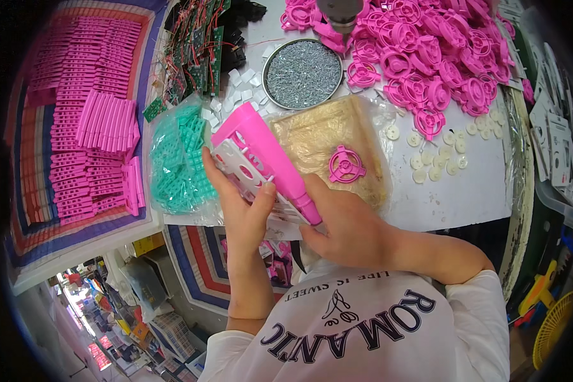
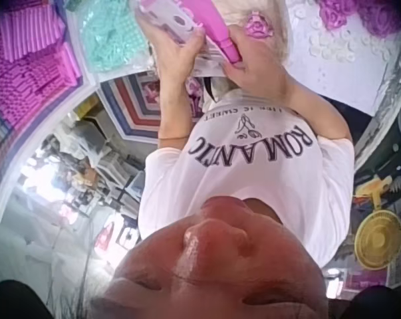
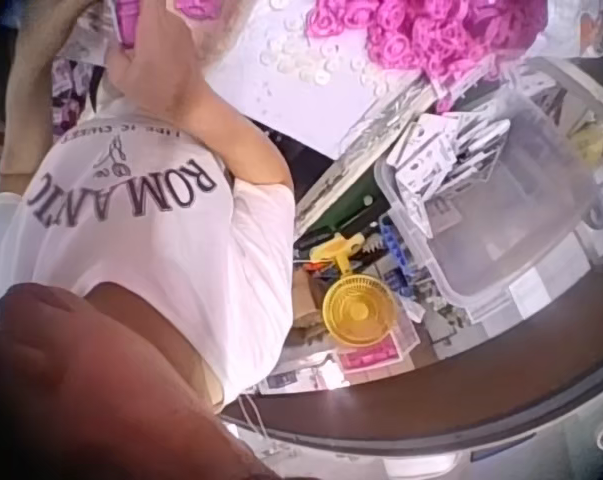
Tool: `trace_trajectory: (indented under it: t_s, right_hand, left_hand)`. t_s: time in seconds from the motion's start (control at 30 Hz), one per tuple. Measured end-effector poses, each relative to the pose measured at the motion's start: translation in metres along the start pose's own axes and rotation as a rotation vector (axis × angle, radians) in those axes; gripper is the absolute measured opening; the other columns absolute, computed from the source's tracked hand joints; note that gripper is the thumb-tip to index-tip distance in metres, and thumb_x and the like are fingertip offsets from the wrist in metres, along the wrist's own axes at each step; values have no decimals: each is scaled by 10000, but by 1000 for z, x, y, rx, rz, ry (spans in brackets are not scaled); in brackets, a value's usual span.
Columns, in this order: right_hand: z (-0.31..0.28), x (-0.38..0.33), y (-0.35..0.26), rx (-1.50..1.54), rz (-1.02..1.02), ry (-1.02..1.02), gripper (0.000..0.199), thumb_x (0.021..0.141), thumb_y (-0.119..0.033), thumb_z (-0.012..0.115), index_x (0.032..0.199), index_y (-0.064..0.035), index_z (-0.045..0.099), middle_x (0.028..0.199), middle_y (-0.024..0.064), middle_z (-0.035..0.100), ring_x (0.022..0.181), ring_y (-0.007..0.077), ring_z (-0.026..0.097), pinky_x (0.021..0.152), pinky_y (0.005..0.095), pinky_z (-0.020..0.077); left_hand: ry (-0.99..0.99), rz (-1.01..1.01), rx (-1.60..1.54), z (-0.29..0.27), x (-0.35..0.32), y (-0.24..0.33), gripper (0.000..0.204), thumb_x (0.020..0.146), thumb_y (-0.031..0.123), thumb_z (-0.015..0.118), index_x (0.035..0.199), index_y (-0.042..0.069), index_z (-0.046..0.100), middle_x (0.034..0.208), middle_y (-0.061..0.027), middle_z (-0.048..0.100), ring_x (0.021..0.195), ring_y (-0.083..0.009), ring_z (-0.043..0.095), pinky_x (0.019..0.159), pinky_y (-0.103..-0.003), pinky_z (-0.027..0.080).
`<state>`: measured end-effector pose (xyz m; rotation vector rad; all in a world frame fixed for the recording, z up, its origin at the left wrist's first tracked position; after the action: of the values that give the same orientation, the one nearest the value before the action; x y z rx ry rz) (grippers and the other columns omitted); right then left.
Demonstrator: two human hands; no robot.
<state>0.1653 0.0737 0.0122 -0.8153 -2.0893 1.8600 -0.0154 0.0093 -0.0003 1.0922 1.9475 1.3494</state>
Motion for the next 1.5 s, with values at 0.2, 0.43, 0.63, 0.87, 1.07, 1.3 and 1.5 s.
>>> trace_trajectory:
  t_s: [0.2, 0.43, 0.63, 0.87, 1.07, 1.3, 1.5]
  right_hand:
    - [1, -1, -1, -5, -22, -68, 469, 885, -148, 680, 1259, 2, 438, 874, 246, 642, 816, 455, 657, 691, 504, 502]
    - [-5, 0, -4, -17, -54, -89, 486, 874, -168, 680, 1267, -6, 444, 878, 238, 645, 787, 442, 659, 687, 490, 511]
    - [-5, 1, -1, -13, -96, -94, 498, 863, -144, 663, 1294, -16, 449, 881, 234, 644, 788, 439, 662, 695, 477, 513]
    - [-1, -4, -1, -31, -145, -90, 486, 854, -98, 662, 1283, -3, 455, 900, 230, 643, 807, 450, 669, 701, 484, 519]
    - [6, -7, -4, -92, -182, -34, 516, 867, -71, 674, 1330, 21, 466, 859, 174, 629, 687, 315, 650, 632, 371, 509]
    - [9, -4, 2, -65, -151, -52, 516, 870, -145, 673, 1303, 12, 442, 845, 228, 661, 766, 440, 681, 672, 471, 538]
    - [16, -2, 8, 173, -253, -82, 562, 872, -185, 697, 1339, 9, 452, 845, 173, 655, 713, 365, 674, 667, 403, 537]
  left_hand:
    - [-144, -95, -95, -5, 6, -7, 1213, 764, 156, 814, 1596, -84, -35, 1574, -284, 234, 1431, -354, 352, 1194, -448, 306]
    - [-167, -93, -157, -3, 6, -4, 1198, 790, 180, 822, 1600, -81, -23, 1549, -270, 273, 1399, -339, 399, 1167, -446, 352]
    - [-184, -84, -135, -9, 1, 0, 1148, 816, 192, 816, 1608, -54, 22, 1478, -240, 349, 1399, -326, 393, 1163, -449, 358]
    - [-57, -71, -232, -26, 24, 13, 968, 851, 153, 784, 1572, -10, 158, 1489, -221, 345, 1419, -297, 364, 1153, -440, 364]
    - [-59, -54, 81, -27, 27, 13, 779, 846, 252, 760, 1468, -35, 388, 1374, -215, 409, 1265, -333, 459, 1096, -421, 389]
    - [-132, -101, 17, -26, 34, 2, 761, 888, 305, 749, 1477, -26, 399, 1422, -221, 385, 1325, -340, 422, 1124, -421, 365]
    - [-224, 18, -4, -26, 43, 0, 643, 882, 316, 770, 1383, -14, 537, 1435, -205, 458, 1367, -319, 413, 1143, -411, 351]
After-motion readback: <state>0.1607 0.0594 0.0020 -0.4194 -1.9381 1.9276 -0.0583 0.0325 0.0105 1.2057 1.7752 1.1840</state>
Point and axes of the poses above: each hand's wrist, its own x-axis towards the middle knuckle, its own z-axis out of the palm, y = z × x, the point moved 3 cm from there along x, towards the middle knuckle
